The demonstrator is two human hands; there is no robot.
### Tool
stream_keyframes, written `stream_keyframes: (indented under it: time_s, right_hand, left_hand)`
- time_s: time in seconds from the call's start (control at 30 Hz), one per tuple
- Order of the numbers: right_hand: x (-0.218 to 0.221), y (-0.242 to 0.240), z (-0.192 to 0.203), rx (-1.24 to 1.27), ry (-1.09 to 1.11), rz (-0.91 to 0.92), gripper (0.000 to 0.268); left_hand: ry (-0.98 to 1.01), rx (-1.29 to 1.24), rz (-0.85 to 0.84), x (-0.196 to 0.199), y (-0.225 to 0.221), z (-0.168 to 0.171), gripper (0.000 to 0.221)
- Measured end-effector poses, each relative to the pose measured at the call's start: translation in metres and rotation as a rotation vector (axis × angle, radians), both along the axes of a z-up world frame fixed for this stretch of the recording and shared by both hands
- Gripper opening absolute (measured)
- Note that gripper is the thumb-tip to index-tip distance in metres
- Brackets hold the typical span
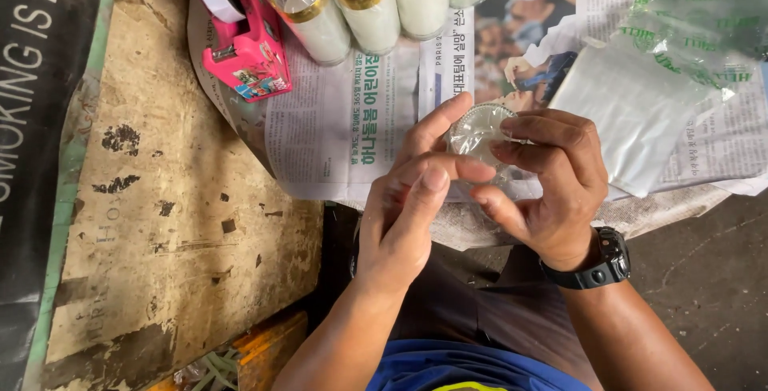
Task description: The person is packaging small jars by inserting them into plastic sleeves and applying gold labels.
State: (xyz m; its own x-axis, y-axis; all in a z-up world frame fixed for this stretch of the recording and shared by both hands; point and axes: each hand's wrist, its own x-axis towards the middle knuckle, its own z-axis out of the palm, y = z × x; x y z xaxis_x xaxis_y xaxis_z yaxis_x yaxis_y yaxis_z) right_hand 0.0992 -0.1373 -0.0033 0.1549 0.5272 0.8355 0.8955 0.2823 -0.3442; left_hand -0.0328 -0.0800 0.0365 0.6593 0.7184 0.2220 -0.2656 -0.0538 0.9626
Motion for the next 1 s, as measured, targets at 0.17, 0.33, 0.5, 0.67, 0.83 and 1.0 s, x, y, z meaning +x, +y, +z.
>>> stream_keyframes:
  time_s: [0.17, 0.33, 0.5, 0.67, 0.83, 1.0]
  right_hand:
    - [0.002, -0.001, -0.001, -0.007, -0.001, 0.007, 0.042]
    - [-0.001, 0.002, -0.001, 0.009, 0.017, -0.018, 0.035]
    - [-0.001, 0.005, -0.003, 0.038, 0.000, -0.052, 0.026]
    - [-0.003, 0.005, 0.000, 0.039, 0.012, -0.047, 0.027]
    - [0.000, 0.003, 0.002, 0.008, 0.016, -0.030, 0.024]
    - [-0.001, 0.004, 0.003, 0.016, 0.020, -0.017, 0.023]
  left_hand:
    - [0.004, 0.060, 0.004, 0.004, 0.001, -0.009, 0.035]
    - [0.005, 0.116, 0.024, 0.009, 0.003, -0.017, 0.037]
    - [0.007, 0.212, 0.002, 0.012, 0.012, -0.019, 0.036]
    - [-0.043, 0.555, 0.008, 0.019, 0.042, -0.041, 0.026]
    - [0.139, 1.649, 0.289, 0.013, 0.079, -0.030, 0.028]
    - [0.180, 1.157, 0.179, 0.010, 0.073, -0.006, 0.046]
